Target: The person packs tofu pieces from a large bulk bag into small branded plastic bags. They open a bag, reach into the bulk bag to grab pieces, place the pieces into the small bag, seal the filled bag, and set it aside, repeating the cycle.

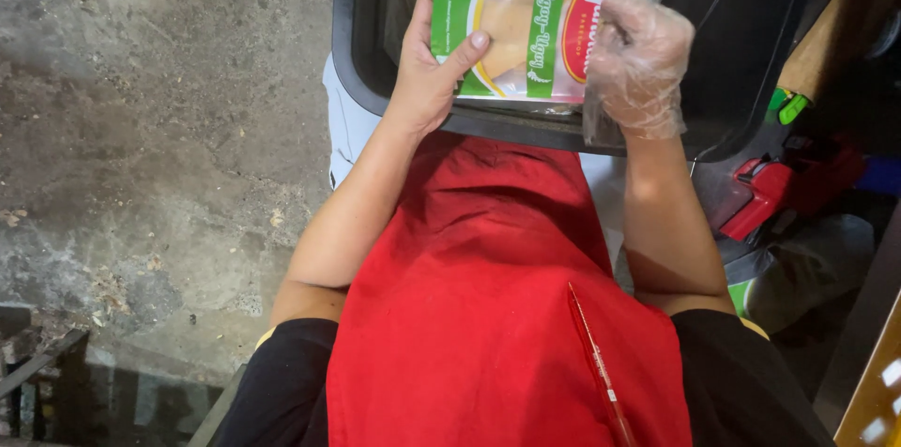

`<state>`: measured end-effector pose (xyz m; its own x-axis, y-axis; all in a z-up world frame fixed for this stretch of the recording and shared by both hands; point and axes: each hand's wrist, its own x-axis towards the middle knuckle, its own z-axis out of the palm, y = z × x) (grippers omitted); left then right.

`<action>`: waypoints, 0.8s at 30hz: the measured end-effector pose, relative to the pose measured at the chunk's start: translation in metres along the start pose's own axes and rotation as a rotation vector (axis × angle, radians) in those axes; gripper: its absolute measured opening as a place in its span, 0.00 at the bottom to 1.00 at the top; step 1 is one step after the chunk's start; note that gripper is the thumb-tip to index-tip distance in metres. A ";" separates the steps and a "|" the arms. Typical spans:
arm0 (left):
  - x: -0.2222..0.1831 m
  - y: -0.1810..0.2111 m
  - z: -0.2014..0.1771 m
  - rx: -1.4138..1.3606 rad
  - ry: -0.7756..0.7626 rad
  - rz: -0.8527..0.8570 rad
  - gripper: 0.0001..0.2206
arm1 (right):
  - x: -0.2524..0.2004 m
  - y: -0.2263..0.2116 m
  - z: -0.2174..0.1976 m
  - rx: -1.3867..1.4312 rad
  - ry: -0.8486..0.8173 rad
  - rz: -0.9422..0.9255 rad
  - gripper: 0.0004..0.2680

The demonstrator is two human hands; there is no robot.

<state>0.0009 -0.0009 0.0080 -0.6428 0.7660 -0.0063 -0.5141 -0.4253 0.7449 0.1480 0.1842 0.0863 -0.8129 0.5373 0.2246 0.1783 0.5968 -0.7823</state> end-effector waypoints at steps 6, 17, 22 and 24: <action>-0.001 0.002 0.002 0.086 -0.020 0.006 0.28 | 0.000 0.014 0.017 0.786 -0.113 0.095 0.19; -0.006 0.008 0.006 0.169 -0.063 0.025 0.31 | -0.013 0.033 0.020 0.662 -0.029 0.236 0.07; -0.007 0.007 0.005 0.167 -0.055 0.017 0.31 | -0.018 0.030 0.005 0.217 -0.157 -0.054 0.06; -0.007 0.006 0.003 0.186 -0.057 0.017 0.31 | -0.014 0.030 0.006 0.010 -0.081 -0.032 0.05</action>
<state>0.0041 -0.0076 0.0143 -0.6149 0.7875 0.0411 -0.3861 -0.3461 0.8550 0.1612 0.1906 0.0560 -0.8606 0.4675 0.2021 0.1462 0.6068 -0.7813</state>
